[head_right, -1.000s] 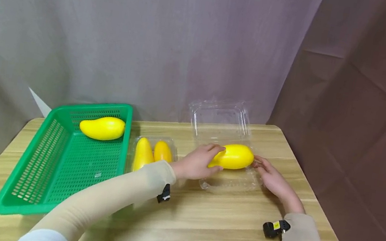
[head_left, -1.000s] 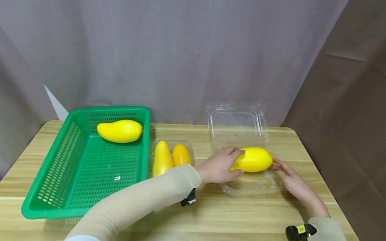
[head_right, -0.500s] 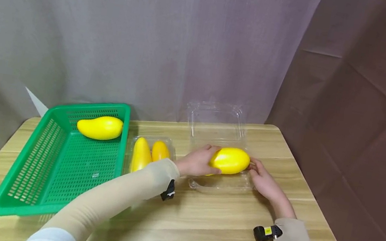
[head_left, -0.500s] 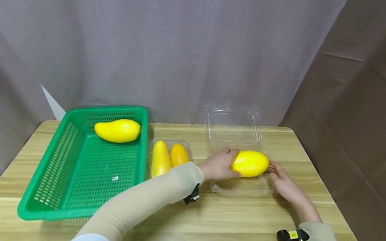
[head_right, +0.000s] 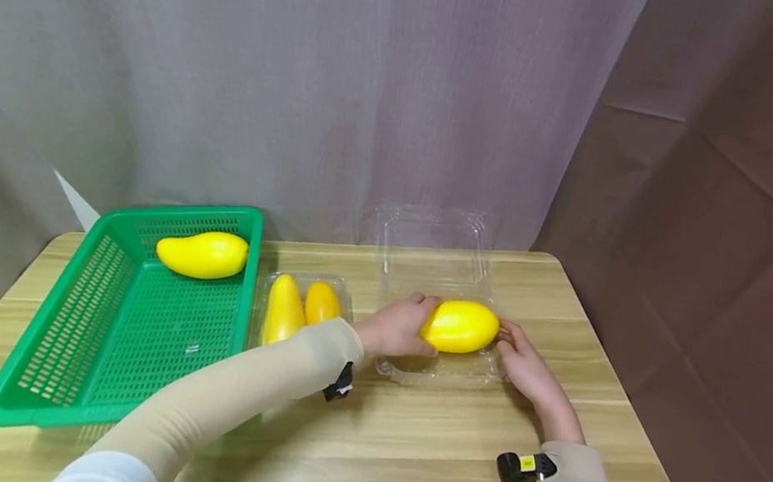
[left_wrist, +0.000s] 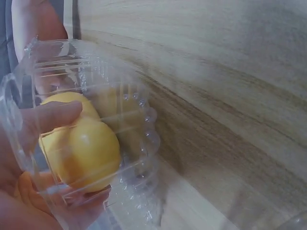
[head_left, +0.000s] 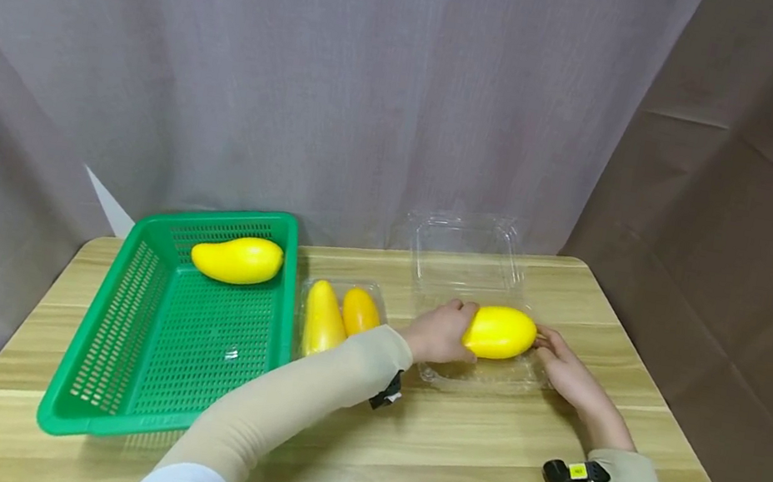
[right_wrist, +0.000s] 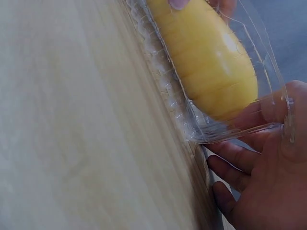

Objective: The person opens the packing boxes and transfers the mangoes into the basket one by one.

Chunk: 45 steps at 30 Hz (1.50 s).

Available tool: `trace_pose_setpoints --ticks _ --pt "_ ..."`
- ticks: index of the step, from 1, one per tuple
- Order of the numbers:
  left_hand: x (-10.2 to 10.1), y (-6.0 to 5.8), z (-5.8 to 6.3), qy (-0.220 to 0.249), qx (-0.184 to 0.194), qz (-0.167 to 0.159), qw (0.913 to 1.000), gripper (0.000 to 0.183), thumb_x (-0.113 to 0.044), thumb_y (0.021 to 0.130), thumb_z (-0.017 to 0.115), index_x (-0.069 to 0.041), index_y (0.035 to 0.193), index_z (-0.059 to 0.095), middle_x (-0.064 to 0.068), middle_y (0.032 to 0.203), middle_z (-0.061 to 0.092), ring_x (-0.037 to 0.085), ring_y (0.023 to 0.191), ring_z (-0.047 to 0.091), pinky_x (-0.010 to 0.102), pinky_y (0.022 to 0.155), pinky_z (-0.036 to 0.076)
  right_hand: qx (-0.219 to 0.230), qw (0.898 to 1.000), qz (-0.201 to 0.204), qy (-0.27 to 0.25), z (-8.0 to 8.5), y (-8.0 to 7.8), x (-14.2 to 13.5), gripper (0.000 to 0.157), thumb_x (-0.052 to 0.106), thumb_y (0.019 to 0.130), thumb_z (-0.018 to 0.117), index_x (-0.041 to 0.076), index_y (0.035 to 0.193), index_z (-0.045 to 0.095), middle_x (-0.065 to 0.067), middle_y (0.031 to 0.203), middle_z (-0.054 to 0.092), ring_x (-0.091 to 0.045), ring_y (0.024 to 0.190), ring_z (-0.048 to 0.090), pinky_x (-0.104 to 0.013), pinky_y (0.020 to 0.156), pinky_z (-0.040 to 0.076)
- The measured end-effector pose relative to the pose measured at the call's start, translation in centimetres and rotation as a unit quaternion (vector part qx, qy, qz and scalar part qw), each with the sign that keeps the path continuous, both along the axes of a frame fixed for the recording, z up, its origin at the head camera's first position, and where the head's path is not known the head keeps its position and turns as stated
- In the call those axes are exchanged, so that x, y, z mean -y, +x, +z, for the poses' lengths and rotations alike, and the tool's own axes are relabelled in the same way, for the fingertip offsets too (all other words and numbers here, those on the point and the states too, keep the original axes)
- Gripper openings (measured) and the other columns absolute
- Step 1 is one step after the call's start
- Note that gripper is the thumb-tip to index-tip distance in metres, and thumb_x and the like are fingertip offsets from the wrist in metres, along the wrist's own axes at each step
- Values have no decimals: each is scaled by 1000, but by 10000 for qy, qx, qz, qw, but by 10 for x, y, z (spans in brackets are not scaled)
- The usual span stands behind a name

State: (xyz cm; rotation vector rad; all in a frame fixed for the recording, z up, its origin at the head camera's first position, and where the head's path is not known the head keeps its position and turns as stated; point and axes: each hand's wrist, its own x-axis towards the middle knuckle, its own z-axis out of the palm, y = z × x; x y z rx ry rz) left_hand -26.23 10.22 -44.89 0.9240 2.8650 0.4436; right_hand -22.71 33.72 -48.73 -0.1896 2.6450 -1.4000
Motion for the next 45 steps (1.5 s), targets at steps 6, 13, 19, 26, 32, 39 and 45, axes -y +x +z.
trace_pose_setpoints --ticks 6,13,19,26,32,39,45 --pt "1 -2 12 -101 -76 -118 9999 83 -34 73 78 -6 139 37 8 123 51 16 99 54 27 84 46 -66 9999 36 -102 -3 -2 -1 52 19 101 31 -5 144 16 -31 140 29 -45 130 22 -59 103 18" --pt "3 -7 35 -56 -354 -299 9989 83 -33 73 77 -3 139 37 9 122 52 16 98 54 27 84 45 -15 9999 115 -78 -4 -2 -3 49 18 101 27 -4 144 16 -32 140 28 -45 129 23 -59 99 21" --pt "17 -10 64 157 -503 -415 9977 81 -28 74 76 -2 139 35 11 122 52 18 100 54 28 87 45 -145 9994 284 -124 -4 -3 -3 48 17 102 28 -2 144 18 -30 139 31 -46 129 24 -60 99 21" --pt "49 -14 103 -120 -888 -304 9955 82 -30 76 75 -3 140 33 13 131 47 22 109 52 32 92 42 -197 9988 449 -92 -3 -7 -3 47 14 102 26 -5 144 15 -33 137 32 -44 124 30 -47 88 35" --pt "88 -18 132 -202 -1130 -48 9934 80 -31 77 72 -5 141 32 11 130 46 21 110 50 32 92 42 -62 9988 445 -217 -2 -9 -4 47 13 102 26 -4 144 14 -32 138 31 -37 104 42 -32 66 45" --pt "140 -16 156 -162 -1221 387 9916 79 -30 79 73 -3 141 32 13 129 46 22 108 49 34 92 41 -31 9986 482 -203 -2 -11 -7 47 14 102 26 -3 144 15 -31 139 30 -34 96 42 -31 63 44" --pt "195 -11 163 -114 -1131 816 9902 78 -31 79 73 -2 140 33 15 129 45 24 104 49 38 89 42 44 9989 425 -195 -3 -12 -6 47 15 102 26 -2 144 15 -31 139 30 -37 107 40 -31 65 44"
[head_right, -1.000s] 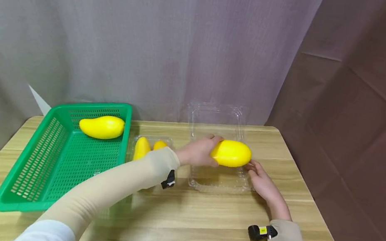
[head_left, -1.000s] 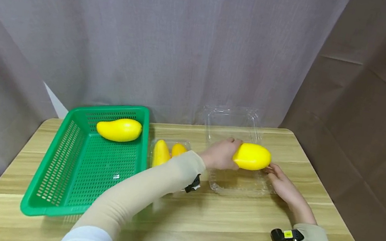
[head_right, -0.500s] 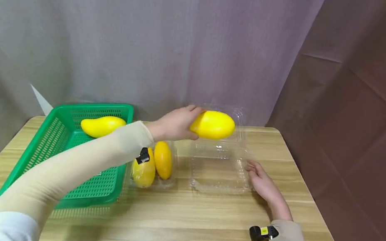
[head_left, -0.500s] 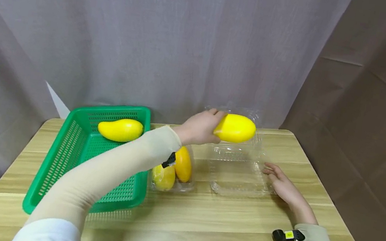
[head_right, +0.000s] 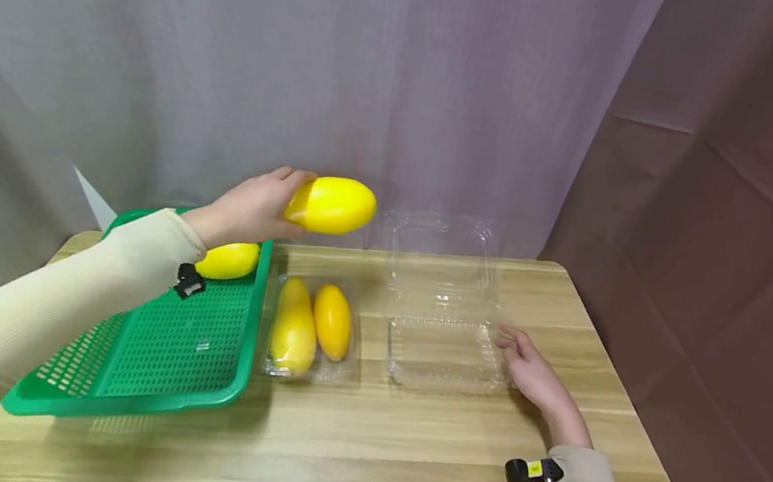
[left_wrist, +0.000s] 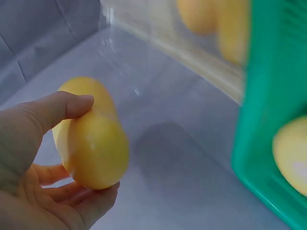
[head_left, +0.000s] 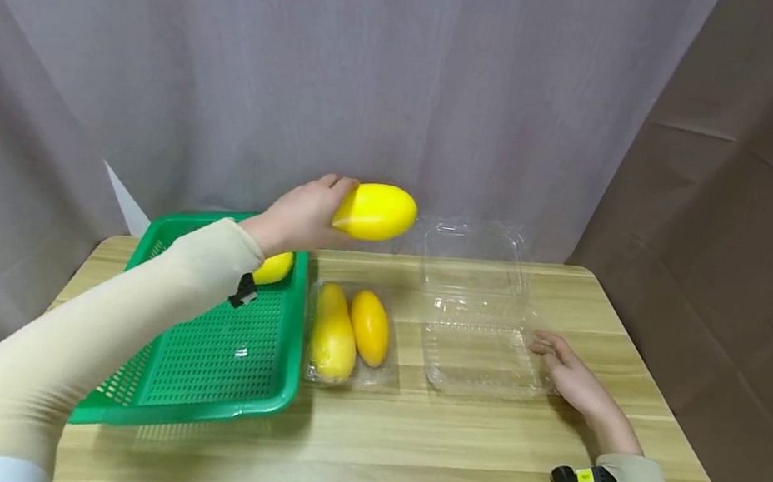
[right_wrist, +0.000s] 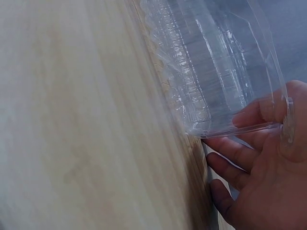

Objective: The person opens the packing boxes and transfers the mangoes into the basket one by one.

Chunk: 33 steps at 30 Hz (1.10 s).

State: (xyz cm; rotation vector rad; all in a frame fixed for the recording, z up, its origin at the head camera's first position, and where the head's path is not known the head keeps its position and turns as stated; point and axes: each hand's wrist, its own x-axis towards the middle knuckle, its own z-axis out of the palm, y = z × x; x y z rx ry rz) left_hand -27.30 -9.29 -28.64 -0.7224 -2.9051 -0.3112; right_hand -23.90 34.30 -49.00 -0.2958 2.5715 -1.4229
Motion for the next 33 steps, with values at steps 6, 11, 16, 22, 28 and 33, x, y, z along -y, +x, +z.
trace_pose_setpoints --ticks 6,11,16,22,28,33 --pt "60 10 -1 136 134 478 9987 75 -26 80 73 -1 138 33 19 128 44 30 101 49 45 87 42 -68 9998 -4 186 1 -1 0 47 16 102 26 -2 145 16 -31 138 31 -45 121 32 -48 84 39" --pt "103 25 -6 124 211 915 9955 73 -29 81 70 1 137 34 22 124 46 33 96 50 48 83 42 -126 9996 10 239 2 -2 -2 47 16 102 26 -2 144 16 -32 138 33 -48 128 23 -58 96 25" --pt "136 39 -9 132 352 1265 9913 73 -29 80 70 5 134 34 25 118 47 36 91 51 50 78 43 -100 9997 -19 240 1 -2 -6 47 14 101 25 -3 144 15 -32 138 32 -47 127 24 -54 94 28" --pt "160 50 -16 -12 450 1525 9873 66 -28 79 70 9 125 39 23 102 50 33 80 51 46 67 44 -32 9994 -115 318 1 0 -9 48 15 101 26 -2 145 15 -30 139 32 -44 124 29 -46 87 34" --pt "170 53 -25 -318 579 1688 9834 57 -27 75 71 11 109 45 21 90 53 31 71 51 45 62 43 -24 9992 -110 378 2 1 -9 48 15 101 26 -1 145 15 -30 139 32 -40 115 35 -37 76 36" --pt "175 52 -33 -544 653 1880 9785 54 -29 75 70 11 102 46 20 81 53 31 65 51 45 55 44 13 9994 -65 352 2 1 -10 48 14 101 26 -1 145 14 -30 140 30 -44 121 31 -44 83 37"
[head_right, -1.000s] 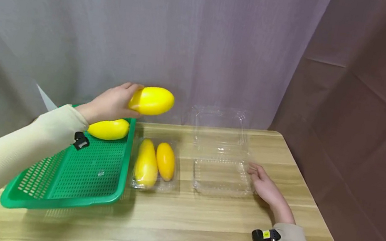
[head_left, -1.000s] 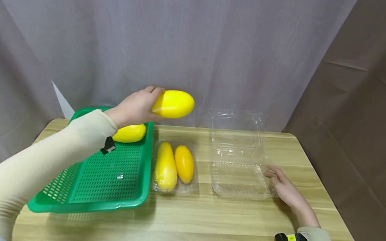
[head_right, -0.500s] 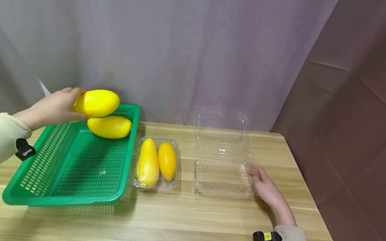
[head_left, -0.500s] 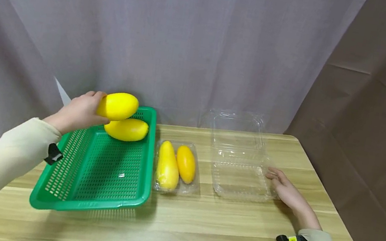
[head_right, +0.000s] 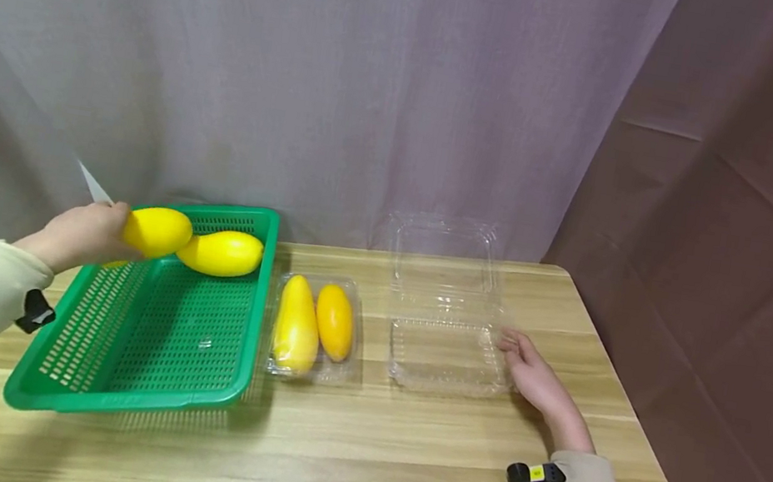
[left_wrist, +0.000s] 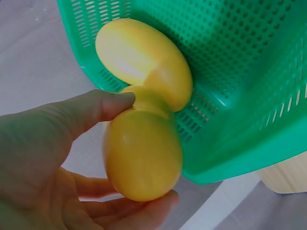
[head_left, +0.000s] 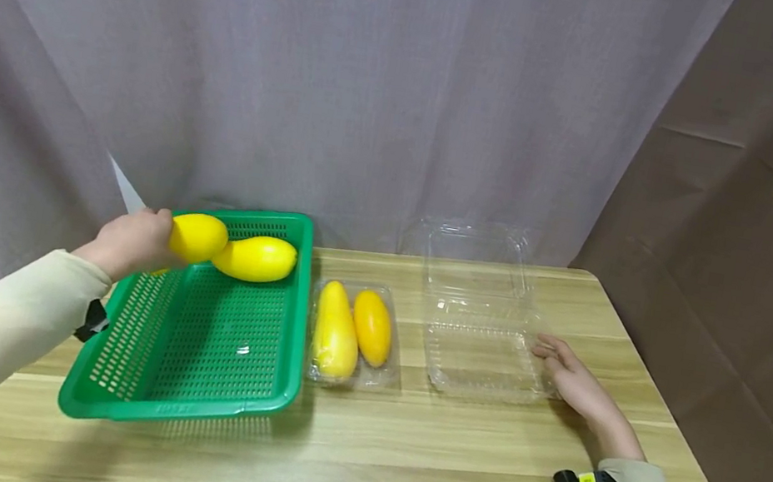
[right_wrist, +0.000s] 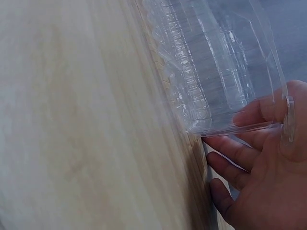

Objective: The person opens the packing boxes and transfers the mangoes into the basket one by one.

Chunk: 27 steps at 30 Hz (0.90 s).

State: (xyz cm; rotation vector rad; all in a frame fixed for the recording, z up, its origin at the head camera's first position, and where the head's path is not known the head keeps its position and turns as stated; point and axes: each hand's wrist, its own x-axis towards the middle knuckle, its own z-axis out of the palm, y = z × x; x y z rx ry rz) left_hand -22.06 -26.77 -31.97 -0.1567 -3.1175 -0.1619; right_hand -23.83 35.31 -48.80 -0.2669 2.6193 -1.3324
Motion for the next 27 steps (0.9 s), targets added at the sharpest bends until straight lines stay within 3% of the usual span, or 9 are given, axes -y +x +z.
trace_pose_setpoints --ticks 5,15,22,27 --pt "5 1 -8 -149 206 93 9996 48 -26 75 69 11 96 47 19 75 51 32 63 51 45 51 43 4 10000 37 -77 0 0 1 48 16 102 26 0 145 14 -30 140 30 -48 127 24 -53 91 32" --pt "3 4 -17 -522 268 181 9981 51 -25 70 68 14 93 46 24 74 44 36 65 51 51 54 45 -64 9997 138 -167 1 2 2 48 16 102 25 -2 145 14 -31 139 30 -48 128 24 -56 94 29" --pt "-3 -2 -30 -444 252 333 9981 56 -22 68 72 19 96 47 31 81 43 40 70 53 50 57 46 -92 9997 132 -158 1 2 3 48 16 102 25 -2 145 14 -31 139 31 -46 127 26 -51 89 32" --pt "-6 -6 -41 -490 295 503 9971 59 -19 67 71 22 99 43 31 82 42 43 72 53 51 56 48 -46 9996 81 -248 1 1 5 48 16 102 25 -2 145 15 -32 139 30 -48 127 25 -56 95 29"
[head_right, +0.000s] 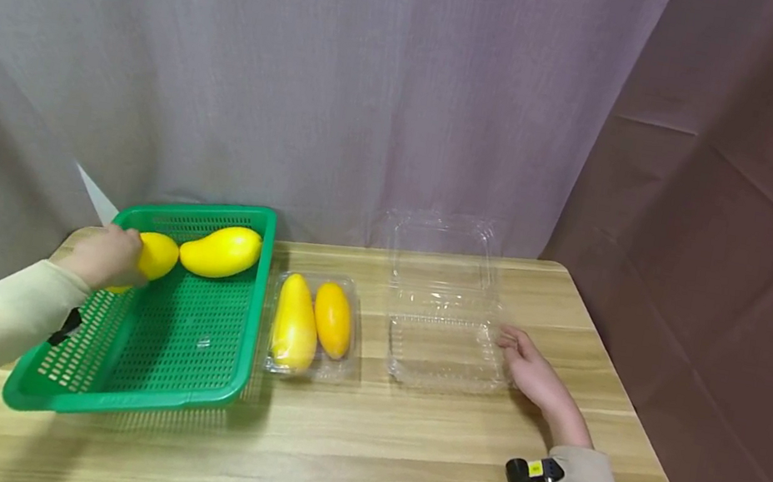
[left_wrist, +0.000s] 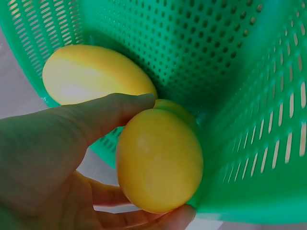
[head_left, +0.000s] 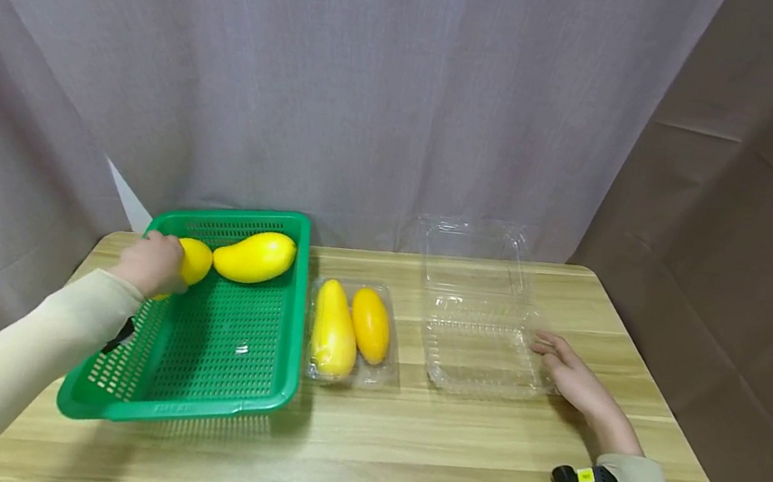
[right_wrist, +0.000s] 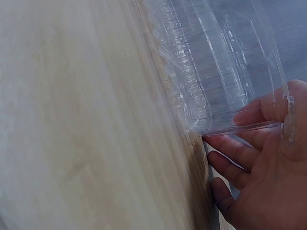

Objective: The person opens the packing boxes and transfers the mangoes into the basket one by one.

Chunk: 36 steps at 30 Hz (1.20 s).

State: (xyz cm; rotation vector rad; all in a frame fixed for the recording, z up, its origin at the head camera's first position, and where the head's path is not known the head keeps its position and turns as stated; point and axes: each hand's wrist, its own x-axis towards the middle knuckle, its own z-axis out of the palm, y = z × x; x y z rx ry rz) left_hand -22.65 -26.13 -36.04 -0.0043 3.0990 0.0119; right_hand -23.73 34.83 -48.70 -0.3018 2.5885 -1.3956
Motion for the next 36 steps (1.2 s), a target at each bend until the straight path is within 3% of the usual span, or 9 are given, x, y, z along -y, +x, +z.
trace_pose_setpoints --ticks 9,15,27,30,36 --pt "-6 1 -8 175 529 323 9979 68 -22 70 74 22 107 39 33 87 41 42 76 53 51 61 48 37 10000 2 17 -2 -2 1 48 17 102 26 0 146 14 -30 140 30 -48 128 24 -59 96 26" --pt "-7 1 -12 156 543 332 9979 79 -28 71 77 23 115 35 44 102 40 48 83 53 54 66 48 -90 9999 68 41 -1 -1 0 47 16 102 25 -3 144 14 -32 138 31 -48 126 25 -54 92 30" --pt "-9 4 -16 27 483 170 9987 81 -33 71 78 25 111 37 39 93 44 45 80 54 54 64 48 -61 10000 29 43 -2 -1 -2 48 17 102 26 -1 146 14 -32 139 30 -49 128 22 -61 97 24" --pt "-9 5 -15 17 601 180 9980 75 -34 74 75 23 108 40 34 88 47 40 78 54 50 61 49 -54 10000 17 24 -1 0 -2 48 17 102 26 0 146 15 -31 139 30 -48 128 22 -60 97 25" --pt "-6 8 -13 114 1016 111 9947 39 -30 82 67 7 88 57 15 77 54 28 69 51 41 59 45 -146 9999 55 61 -3 -2 -2 47 15 102 25 -3 145 16 -32 138 32 -46 126 27 -50 90 32"
